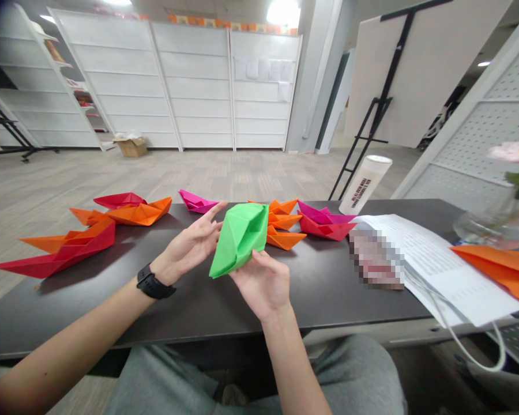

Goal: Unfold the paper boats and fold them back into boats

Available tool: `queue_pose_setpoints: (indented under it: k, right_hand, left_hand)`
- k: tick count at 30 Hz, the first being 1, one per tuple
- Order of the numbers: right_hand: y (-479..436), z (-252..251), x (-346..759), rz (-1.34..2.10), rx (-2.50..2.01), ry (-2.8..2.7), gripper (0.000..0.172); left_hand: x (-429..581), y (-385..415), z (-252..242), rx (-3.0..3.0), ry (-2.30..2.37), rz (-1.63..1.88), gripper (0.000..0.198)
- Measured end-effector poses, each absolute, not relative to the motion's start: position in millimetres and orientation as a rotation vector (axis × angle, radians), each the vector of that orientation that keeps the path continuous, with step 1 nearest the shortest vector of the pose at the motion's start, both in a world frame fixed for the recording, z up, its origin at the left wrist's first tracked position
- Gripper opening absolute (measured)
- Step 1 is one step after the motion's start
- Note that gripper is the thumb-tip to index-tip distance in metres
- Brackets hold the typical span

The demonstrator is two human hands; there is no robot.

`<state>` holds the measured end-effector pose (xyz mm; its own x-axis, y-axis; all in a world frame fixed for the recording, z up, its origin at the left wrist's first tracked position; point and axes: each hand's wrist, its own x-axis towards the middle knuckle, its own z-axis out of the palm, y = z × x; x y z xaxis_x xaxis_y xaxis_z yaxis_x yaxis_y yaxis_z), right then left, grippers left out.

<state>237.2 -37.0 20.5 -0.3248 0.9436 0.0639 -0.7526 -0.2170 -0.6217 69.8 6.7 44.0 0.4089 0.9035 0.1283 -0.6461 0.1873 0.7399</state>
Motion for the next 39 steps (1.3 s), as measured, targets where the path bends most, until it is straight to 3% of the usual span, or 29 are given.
queue_pose_setpoints:
  k: [7,13,19,22,26,29,36,39]
  right_hand:
    - [-37,19,233,1.828,-0.394,-0.679,0.017]
    - [-38,21,232,1.620,-0.447,-0.668,0.018]
    - [-38,21,223,1.347,-0.451,-0.695,0.015]
    - [-40,22,222,1.425,-0.439,-0.718,0.016]
    - [-41,20,221,1.593,-0.414,-0.767,0.040]
    - [-41,17,216,1.490,-0.466,-0.856,0.059]
    - [-45,21,215,1.277,-0.513,-0.915,0.063]
    - [-43,15,218,0.917,-0.679,-0.984,0.073]
  left_hand:
    - [76,7,39,0.757,0.451,1.266,0.059]
    - [71,12,43,0.668,0.481,1.343,0.042]
    - [67,17,45,0.681,0.462,1.479,0.042]
    - [67,17,44,0.748,0.495,1.543,0.045]
    - [69,17,40,0.871,0.510,1.550,0.050]
    - [71,17,37,1.003,0.537,1.528,0.048]
    - [73,12,36,1.487,0.709,1.676,0.018]
    - [72,4,35,1.636,0.894,1.800,0.011]
